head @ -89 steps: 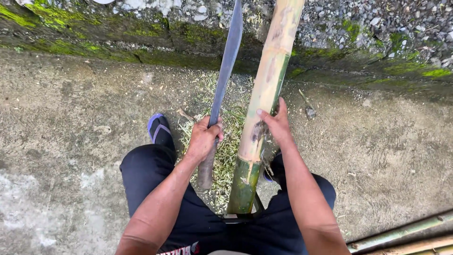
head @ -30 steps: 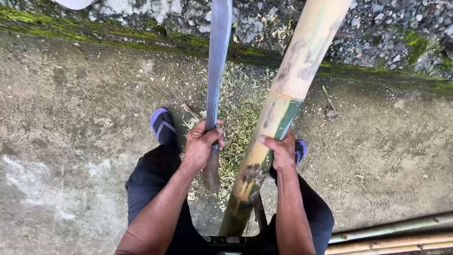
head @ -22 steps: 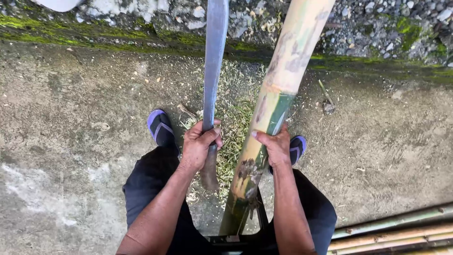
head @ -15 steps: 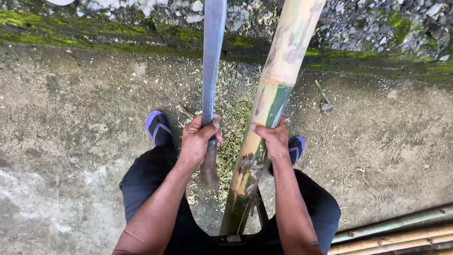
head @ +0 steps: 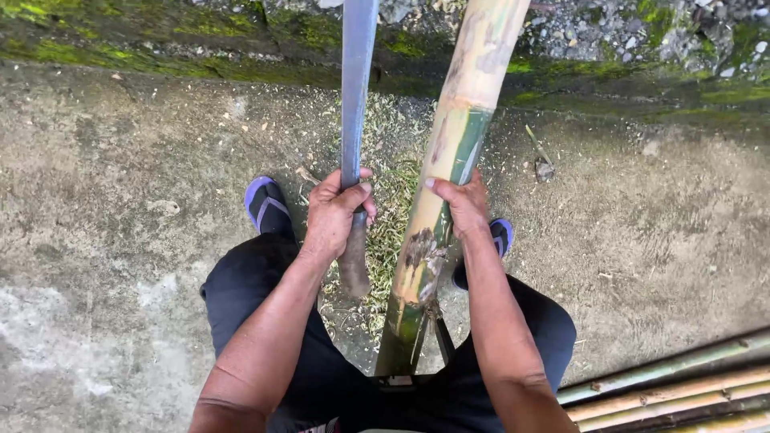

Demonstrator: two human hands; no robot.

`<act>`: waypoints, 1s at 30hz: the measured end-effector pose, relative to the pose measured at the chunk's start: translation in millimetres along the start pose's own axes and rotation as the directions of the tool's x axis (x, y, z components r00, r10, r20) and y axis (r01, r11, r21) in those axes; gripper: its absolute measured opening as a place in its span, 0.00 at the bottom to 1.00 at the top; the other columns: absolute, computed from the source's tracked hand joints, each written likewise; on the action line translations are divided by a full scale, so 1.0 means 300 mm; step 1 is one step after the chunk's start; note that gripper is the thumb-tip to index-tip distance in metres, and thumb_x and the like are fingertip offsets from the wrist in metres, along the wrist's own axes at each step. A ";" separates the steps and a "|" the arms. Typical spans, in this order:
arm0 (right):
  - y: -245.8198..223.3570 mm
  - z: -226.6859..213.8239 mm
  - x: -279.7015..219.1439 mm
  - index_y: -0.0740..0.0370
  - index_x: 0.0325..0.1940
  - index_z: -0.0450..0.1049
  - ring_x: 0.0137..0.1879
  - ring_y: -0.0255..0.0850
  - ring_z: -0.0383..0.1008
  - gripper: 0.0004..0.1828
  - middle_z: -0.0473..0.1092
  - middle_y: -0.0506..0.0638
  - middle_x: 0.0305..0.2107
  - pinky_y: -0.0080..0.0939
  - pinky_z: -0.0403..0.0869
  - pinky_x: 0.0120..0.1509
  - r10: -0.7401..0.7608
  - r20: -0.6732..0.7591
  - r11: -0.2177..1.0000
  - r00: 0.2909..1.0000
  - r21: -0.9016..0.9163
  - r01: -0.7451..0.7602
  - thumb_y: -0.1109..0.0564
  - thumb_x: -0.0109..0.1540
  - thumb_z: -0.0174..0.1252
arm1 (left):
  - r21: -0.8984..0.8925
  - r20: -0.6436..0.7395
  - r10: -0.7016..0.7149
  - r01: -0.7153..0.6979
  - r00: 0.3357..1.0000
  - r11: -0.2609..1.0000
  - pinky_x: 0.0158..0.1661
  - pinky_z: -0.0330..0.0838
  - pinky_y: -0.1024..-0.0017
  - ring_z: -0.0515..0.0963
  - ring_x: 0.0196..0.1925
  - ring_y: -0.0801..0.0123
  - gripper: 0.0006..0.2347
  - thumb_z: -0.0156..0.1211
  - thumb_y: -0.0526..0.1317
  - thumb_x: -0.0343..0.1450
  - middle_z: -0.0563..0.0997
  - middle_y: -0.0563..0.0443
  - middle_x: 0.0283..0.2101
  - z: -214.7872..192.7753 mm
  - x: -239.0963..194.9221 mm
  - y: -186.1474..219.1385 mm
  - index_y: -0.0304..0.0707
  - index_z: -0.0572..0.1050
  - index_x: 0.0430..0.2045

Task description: Scraping the outer green layer of a bamboo pole using a machete.

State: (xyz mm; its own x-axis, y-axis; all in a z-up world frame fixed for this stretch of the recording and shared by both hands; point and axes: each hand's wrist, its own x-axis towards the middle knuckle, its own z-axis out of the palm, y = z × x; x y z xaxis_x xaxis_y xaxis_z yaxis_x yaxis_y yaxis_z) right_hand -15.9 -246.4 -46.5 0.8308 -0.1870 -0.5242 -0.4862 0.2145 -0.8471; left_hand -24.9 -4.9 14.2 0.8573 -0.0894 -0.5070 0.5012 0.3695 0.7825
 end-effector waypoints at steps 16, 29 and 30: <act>0.244 -0.100 -0.237 0.61 0.70 0.52 0.51 0.51 0.79 0.53 0.75 0.60 0.47 0.49 0.81 0.58 0.249 0.104 0.967 0.963 -0.078 -0.242 0.64 0.46 0.73 | 0.008 0.032 -0.052 0.052 0.998 0.999 0.26 0.73 0.74 0.77 0.23 0.73 0.09 0.56 0.30 0.72 0.78 0.50 0.22 0.015 -0.023 -0.071 0.31 0.76 0.46; 0.176 -0.023 -0.278 0.63 0.59 0.63 0.45 0.43 0.81 0.36 0.76 0.56 0.42 0.46 0.82 0.53 0.181 0.060 0.983 0.982 0.003 -0.182 0.68 0.49 0.68 | 0.159 -0.067 -0.142 0.151 0.988 0.976 0.30 0.76 0.72 0.79 0.25 0.72 0.10 0.56 0.30 0.73 0.79 0.50 0.24 0.014 -0.032 -0.075 0.29 0.77 0.48; 0.184 -0.028 -0.281 0.62 0.59 0.62 0.44 0.43 0.80 0.36 0.75 0.55 0.41 0.46 0.81 0.52 0.168 0.047 0.984 0.985 0.060 -0.171 0.68 0.49 0.68 | 0.093 -0.048 -0.138 0.142 0.989 0.985 0.30 0.76 0.72 0.78 0.25 0.72 0.10 0.56 0.30 0.73 0.79 0.49 0.23 0.006 -0.038 -0.107 0.27 0.77 0.47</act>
State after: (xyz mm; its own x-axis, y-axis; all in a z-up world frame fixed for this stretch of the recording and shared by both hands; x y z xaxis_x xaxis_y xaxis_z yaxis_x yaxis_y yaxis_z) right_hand -115.1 -226.7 -49.8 0.7490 -0.1033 -0.6544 -0.6037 0.3003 -0.7385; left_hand -50.5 -17.4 -4.5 0.7735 -0.0952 -0.6266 0.6265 0.2650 0.7330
